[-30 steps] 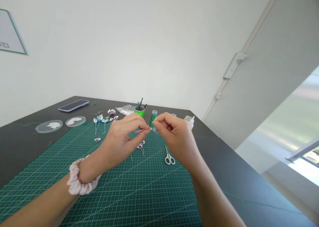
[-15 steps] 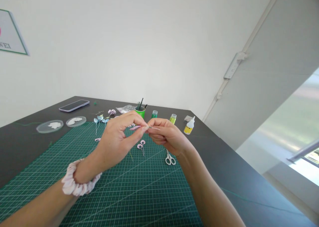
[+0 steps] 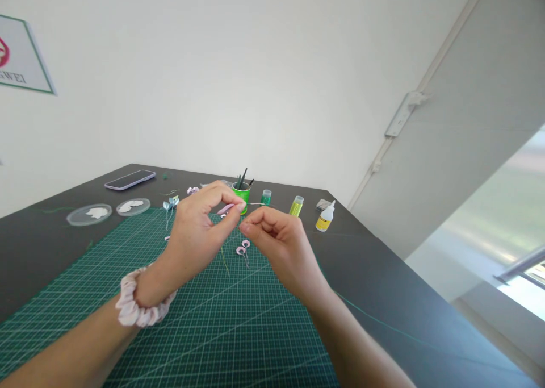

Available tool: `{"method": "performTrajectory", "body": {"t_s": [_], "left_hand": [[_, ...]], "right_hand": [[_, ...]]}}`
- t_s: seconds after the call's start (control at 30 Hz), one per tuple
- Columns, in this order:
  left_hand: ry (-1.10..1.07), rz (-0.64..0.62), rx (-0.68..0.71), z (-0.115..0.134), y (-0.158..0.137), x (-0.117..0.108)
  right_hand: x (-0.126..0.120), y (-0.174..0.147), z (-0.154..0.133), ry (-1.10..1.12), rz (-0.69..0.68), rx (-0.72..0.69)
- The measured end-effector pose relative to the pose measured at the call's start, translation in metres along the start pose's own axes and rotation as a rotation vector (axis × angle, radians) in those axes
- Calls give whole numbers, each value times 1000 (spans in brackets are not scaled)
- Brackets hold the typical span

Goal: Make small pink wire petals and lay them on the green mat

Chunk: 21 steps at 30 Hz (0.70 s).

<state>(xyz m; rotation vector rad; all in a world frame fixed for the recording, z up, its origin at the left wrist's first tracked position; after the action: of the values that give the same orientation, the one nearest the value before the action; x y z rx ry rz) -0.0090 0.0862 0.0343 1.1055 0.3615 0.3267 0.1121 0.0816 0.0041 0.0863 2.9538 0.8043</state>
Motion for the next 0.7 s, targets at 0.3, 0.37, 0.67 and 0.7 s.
{"method": "performTrajectory", "body": {"t_s": [0.3,0.37,0.67,0.7], "left_hand": [[-48,-101,63,2,-4,6],[-69,-144,83,3,-5,8],[-170,-248,78,5,-11,15],[-186,-255,72,5,-11,15]], "right_hand": [[-19,-9,-32,-474,233,-464],[-23,-7,-32,-495,246,-465],[-34,16,-9,-230,61,-119],[-32,19,-5,-162,16,-66]]}}
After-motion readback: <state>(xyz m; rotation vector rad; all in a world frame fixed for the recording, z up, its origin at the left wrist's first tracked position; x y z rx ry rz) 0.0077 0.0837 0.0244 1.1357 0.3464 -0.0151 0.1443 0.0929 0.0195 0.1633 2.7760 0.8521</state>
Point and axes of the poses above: each hand's wrist, its own y-axis towards the middle knuckle, its own x-axis out of the palm, z = x × y, the point moved 7 cm from there along y, towards the middle knuckle, and after that the axes turned 14 degrees about z, right-handed, at the moved point
